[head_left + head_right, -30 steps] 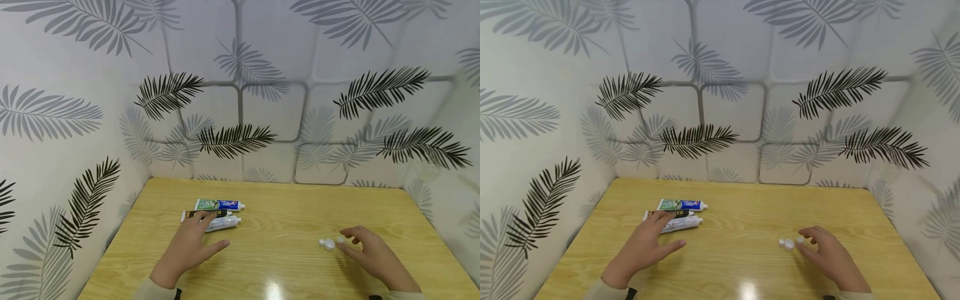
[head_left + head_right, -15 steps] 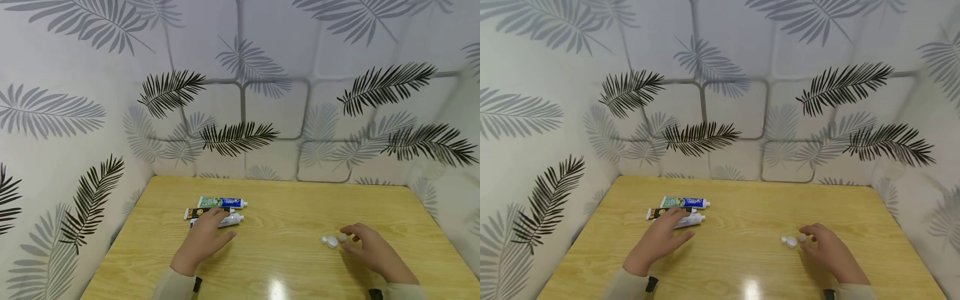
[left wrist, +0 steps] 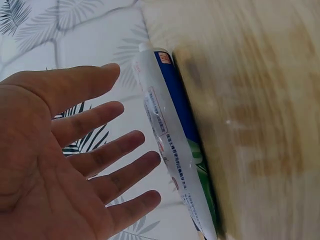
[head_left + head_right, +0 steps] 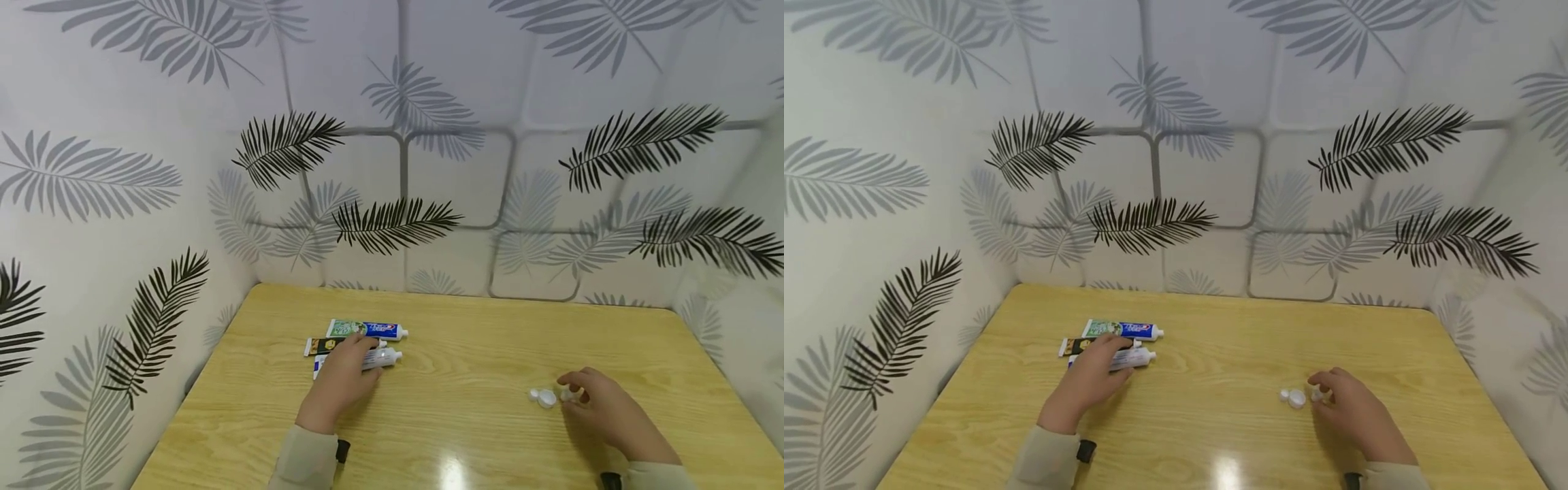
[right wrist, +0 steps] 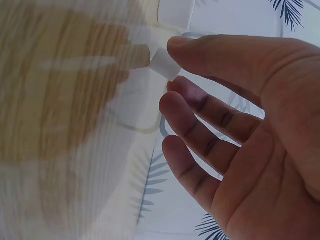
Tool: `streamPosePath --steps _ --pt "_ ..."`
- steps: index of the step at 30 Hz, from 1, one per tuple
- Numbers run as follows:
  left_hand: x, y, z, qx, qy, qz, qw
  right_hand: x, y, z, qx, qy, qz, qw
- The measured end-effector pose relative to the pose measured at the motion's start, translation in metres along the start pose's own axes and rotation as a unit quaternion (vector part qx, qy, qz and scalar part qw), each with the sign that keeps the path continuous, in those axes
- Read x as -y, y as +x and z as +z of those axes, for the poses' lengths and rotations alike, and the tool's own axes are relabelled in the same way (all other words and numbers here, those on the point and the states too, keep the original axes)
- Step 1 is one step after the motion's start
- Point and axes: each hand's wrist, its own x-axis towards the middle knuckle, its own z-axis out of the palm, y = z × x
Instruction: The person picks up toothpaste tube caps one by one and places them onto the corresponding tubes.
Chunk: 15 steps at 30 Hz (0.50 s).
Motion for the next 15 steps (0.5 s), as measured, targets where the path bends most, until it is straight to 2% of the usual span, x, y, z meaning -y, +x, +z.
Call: streamPosePath --steps 7,15 --pt "0.0022 0.0006 0.0080 0.021 0.018 -0.001 0.9996 -0.0004 -0.0024 0.0042 -0.014 -0.010 -0.012 0.9998" --pt "0.0015 0.0000 0.0078 0.010 0.056 -0.005 0.9984 -0.0010 -0.0019 0.0050 -0.019 -0.022 -0.012 0.9995"
